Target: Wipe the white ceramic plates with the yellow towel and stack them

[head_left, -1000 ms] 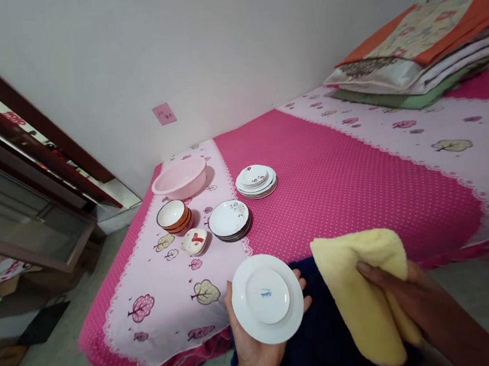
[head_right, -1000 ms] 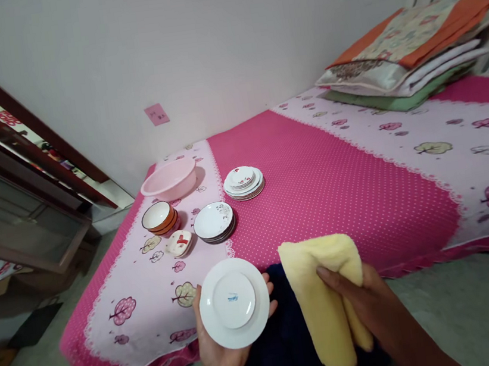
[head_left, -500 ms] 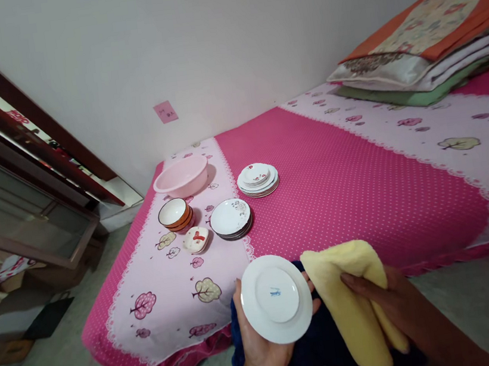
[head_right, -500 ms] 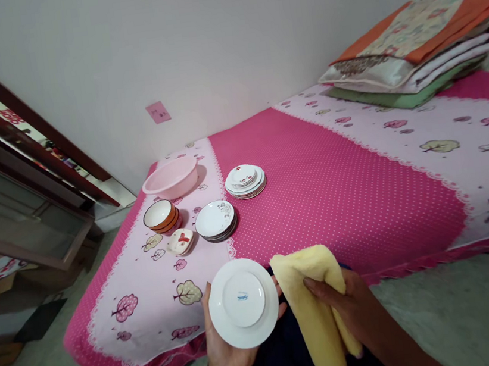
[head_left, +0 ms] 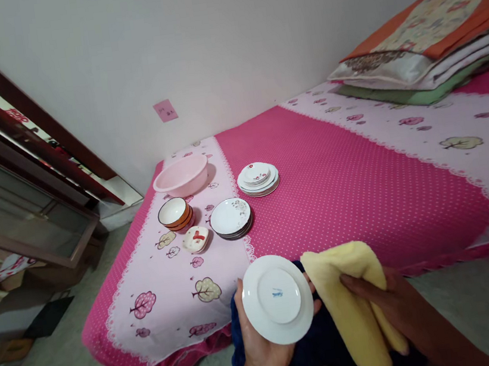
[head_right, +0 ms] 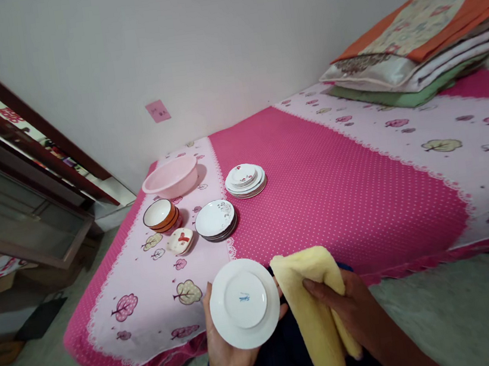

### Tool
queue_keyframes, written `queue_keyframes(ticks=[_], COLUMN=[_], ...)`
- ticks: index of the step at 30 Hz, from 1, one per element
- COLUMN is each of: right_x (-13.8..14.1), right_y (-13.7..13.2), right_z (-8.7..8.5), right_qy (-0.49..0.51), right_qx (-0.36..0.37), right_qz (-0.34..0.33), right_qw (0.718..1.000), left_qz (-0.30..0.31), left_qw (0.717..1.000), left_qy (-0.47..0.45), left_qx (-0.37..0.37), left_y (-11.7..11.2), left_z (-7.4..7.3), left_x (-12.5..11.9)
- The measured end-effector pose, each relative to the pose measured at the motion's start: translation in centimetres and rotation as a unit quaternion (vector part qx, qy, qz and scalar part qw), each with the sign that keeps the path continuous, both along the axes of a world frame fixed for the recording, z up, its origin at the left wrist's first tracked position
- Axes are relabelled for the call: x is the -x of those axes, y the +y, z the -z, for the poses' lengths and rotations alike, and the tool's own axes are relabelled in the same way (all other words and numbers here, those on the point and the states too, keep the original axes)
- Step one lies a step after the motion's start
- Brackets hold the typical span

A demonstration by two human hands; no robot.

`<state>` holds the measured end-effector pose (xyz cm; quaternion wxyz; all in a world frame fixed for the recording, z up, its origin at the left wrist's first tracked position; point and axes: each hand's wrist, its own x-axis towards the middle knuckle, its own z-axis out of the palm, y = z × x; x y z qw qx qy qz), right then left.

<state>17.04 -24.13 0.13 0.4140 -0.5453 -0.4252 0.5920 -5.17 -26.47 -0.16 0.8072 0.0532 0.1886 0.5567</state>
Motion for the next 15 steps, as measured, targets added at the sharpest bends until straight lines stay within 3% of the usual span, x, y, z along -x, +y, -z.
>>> queue_keyframes(ticks=[15], right_x=[0.02], right_y=[0.12], right_z=[0.44], right_qy=[0.0], right_qx=[0.001], right_qz=[0.007], right_qw=[1.0], left_qz=[-0.014], left_qw=[1.0], left_qy=[0.024], left_qx=[0.005], left_y=[-0.2], left_z=[0.08], left_x=[-0.12])
